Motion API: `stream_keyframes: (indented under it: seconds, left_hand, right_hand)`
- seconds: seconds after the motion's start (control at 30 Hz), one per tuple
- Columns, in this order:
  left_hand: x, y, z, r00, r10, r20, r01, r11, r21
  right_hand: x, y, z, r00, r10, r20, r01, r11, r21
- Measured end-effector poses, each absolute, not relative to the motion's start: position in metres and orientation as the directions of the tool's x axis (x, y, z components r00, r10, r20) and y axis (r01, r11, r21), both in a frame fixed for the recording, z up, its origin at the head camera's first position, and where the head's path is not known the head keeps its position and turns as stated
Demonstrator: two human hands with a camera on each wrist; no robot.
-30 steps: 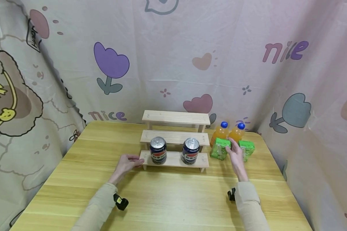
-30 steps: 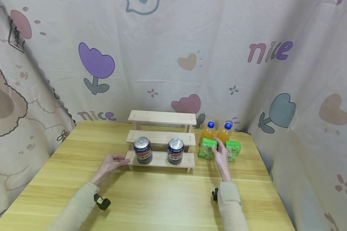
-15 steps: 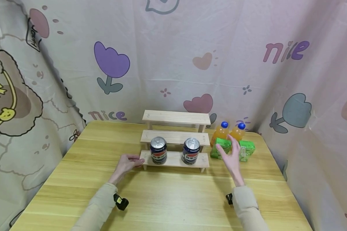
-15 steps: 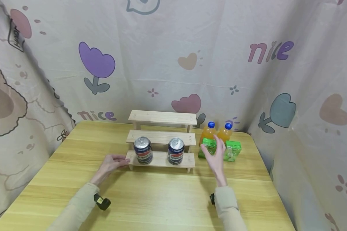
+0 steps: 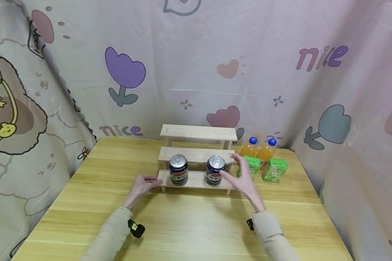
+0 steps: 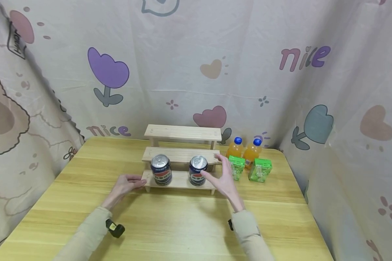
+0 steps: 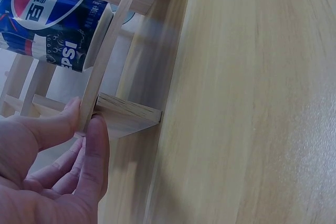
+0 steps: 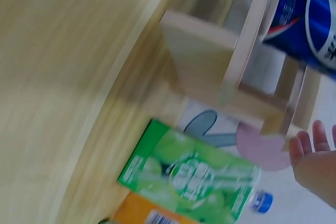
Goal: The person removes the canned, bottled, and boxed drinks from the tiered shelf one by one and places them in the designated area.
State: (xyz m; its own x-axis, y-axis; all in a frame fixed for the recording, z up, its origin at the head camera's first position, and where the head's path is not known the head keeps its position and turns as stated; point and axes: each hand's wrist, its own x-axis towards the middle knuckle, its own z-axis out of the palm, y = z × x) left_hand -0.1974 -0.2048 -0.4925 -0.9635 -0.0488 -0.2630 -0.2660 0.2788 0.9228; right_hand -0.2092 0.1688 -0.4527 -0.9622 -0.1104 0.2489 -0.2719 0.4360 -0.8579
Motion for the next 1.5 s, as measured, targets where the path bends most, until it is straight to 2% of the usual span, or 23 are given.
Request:
stream_keyframes:
  seconds: [0.3,0.47,0.87,1.5]
  left_hand:
    - [-0.197,-0.205,-0.493,-0.964,-0.047,-0.264,-0.266,0.267,0.926]
    - [-0.197,-0.205,-0.493,-0.964,-0.042,-0.264,-0.265,0.268,0.926]
    - [-0.197,-0.206,-0.495,-0.962,-0.035,-0.271,-0.272,0.243,0.931]
    - [-0.197,-0.206,-0.494,-0.966,-0.041,-0.254,-0.257,0.244,0.935]
  right_hand:
    - [-0.213,0.144,-0.455,-0.945,-0.179,0.273,-0.324,0.43,-0.842]
    - [-0.215,0.136,-0.456,-0.947,-0.158,0.278,-0.32,0.428,-0.845]
    - [-0.218,0.128,-0.461,-0.894,-0.086,0.439,-0.431,0.431,-0.793]
    - [-0.2,0.144,-0.451,-0.927,0.023,0.375,-0.352,0.292,-0.889]
